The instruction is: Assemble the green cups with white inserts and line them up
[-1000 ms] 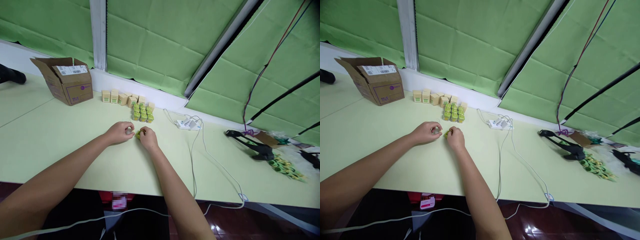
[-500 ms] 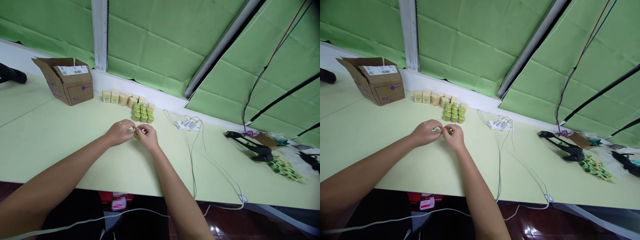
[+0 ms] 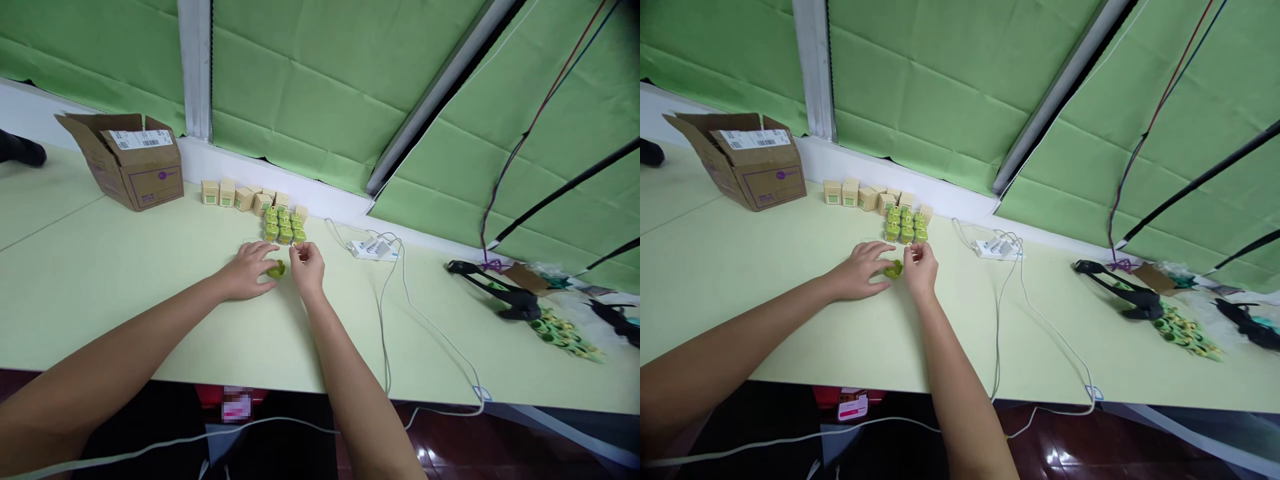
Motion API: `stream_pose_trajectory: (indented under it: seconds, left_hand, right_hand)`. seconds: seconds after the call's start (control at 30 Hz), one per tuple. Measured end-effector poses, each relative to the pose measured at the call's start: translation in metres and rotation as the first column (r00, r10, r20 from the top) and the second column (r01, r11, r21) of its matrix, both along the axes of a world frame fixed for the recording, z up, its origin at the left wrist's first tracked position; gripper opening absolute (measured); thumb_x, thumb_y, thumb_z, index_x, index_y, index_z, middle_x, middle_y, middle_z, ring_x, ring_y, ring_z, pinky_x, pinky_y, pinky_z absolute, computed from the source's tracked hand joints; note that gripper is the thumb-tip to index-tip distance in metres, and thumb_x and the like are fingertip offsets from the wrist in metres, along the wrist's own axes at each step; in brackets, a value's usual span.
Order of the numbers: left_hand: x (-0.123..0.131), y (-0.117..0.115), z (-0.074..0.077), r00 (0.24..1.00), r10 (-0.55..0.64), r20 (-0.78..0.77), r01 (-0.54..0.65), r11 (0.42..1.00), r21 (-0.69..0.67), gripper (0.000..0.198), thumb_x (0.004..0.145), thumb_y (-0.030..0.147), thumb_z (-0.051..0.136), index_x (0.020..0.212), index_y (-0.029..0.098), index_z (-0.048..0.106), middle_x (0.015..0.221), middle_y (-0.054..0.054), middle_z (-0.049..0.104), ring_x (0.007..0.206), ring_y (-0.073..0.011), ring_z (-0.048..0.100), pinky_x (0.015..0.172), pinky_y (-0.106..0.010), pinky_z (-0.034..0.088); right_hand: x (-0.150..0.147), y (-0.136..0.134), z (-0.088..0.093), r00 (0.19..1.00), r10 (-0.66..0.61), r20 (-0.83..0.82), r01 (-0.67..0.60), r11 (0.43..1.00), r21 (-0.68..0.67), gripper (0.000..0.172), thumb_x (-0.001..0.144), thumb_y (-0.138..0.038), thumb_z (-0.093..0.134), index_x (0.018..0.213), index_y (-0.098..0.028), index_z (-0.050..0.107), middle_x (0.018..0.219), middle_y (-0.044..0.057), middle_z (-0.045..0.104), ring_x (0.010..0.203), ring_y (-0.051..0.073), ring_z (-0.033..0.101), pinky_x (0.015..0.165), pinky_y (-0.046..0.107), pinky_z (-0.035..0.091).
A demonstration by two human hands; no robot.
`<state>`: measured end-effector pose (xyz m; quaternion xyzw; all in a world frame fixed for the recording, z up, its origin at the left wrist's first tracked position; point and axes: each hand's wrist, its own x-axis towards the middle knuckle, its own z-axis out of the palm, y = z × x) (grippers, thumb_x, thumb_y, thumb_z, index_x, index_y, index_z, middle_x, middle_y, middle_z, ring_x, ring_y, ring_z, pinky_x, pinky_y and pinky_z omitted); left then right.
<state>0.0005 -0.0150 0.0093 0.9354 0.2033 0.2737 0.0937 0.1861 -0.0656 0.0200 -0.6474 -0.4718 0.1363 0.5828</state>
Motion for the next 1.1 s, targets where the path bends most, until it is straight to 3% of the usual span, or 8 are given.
stream_pose_trajectory:
  seconds: [0.07,0.2,0.47,0.57,0.73,0.93,1.1]
  left_hand:
    - [0.004,-0.001,-0.005,0.997,0.014,-0.073,-0.011,0.999,0.036,0.026,0.093,0.035,0.063,0.114,0.022,0.070,0.158,-0.014,0.046,0.149,-0.0374,0.036,0.119,-0.063,0.028]
    - [0.009,0.000,-0.010,0.997,0.024,-0.075,-0.015,0.992,0.126,0.018,0.098,0.022,0.054,0.098,0.021,0.071,0.149,-0.012,0.056,0.143,-0.0335,0.045,0.114,-0.060,0.035]
    - [0.002,0.009,-0.004,0.980,0.043,0.195,-0.079,0.981,0.178,0.012,0.097,0.025,0.057,0.092,0.021,0.067,0.136,-0.008,0.067,0.127,-0.0282,0.060,0.110,-0.052,0.042]
    - [0.000,0.011,-0.003,0.954,0.075,0.292,-0.120,0.983,0.137,0.009,0.093,0.025,0.061,0.101,0.020,0.064,0.131,-0.009,0.069,0.120,-0.0264,0.065,0.105,-0.046,0.048]
    - [-0.001,0.010,-0.002,0.935,0.090,0.342,-0.129,0.987,0.092,0.040,0.091,0.019,0.060,0.130,0.018,0.054,0.130,-0.012,0.067,0.120,-0.0253,0.066,0.100,-0.040,0.055]
    - [0.000,0.011,-0.003,0.933,0.047,0.356,-0.089,0.991,0.100,0.043,0.091,0.018,0.059,0.134,0.017,0.052,0.131,-0.013,0.065,0.124,-0.0258,0.064,0.105,-0.043,0.055]
    - [0.000,0.008,-0.003,0.936,0.011,0.352,-0.046,0.995,0.091,0.045,0.091,0.015,0.058,0.135,0.019,0.052,0.134,-0.012,0.064,0.124,-0.0240,0.064,0.104,-0.040,0.056]
  right_hand:
    - [0.001,0.001,-0.002,1.000,-0.014,-0.001,0.014,1.000,0.012,0.023,0.084,-0.045,0.063,0.088,-0.022,0.059,0.090,0.001,0.068,0.074,0.016,0.059,0.074,0.031,0.048]
    - [-0.001,0.003,-0.005,1.000,0.004,-0.021,-0.004,1.000,-0.004,0.024,0.083,-0.045,0.063,0.090,-0.022,0.060,0.092,0.001,0.068,0.074,0.016,0.059,0.073,0.031,0.049]
    - [-0.002,0.006,-0.008,0.994,0.092,-0.065,-0.081,0.985,0.153,0.022,0.085,-0.042,0.060,0.090,-0.021,0.061,0.085,0.000,0.065,0.070,0.014,0.055,0.068,0.028,0.048]
    - [-0.003,0.007,-0.009,0.989,0.125,-0.084,-0.107,0.976,0.188,0.027,0.084,-0.044,0.064,0.098,-0.021,0.062,0.085,0.000,0.064,0.068,0.013,0.055,0.066,0.027,0.049]
    - [-0.009,0.003,-0.009,0.978,0.206,-0.023,-0.200,0.967,0.156,0.030,0.084,-0.044,0.069,0.101,-0.020,0.070,0.084,0.002,0.069,0.067,0.013,0.056,0.064,0.027,0.050]
    - [-0.015,-0.004,-0.005,0.966,0.239,0.096,-0.251,0.956,0.148,0.019,0.083,-0.035,0.069,0.093,-0.021,0.077,0.088,0.002,0.075,0.064,0.013,0.056,0.063,0.028,0.050]
    - [-0.017,-0.006,-0.003,0.966,0.203,0.162,-0.222,0.969,0.108,0.015,0.081,-0.032,0.068,0.086,-0.023,0.079,0.083,0.001,0.076,0.060,0.013,0.055,0.064,0.029,0.051]
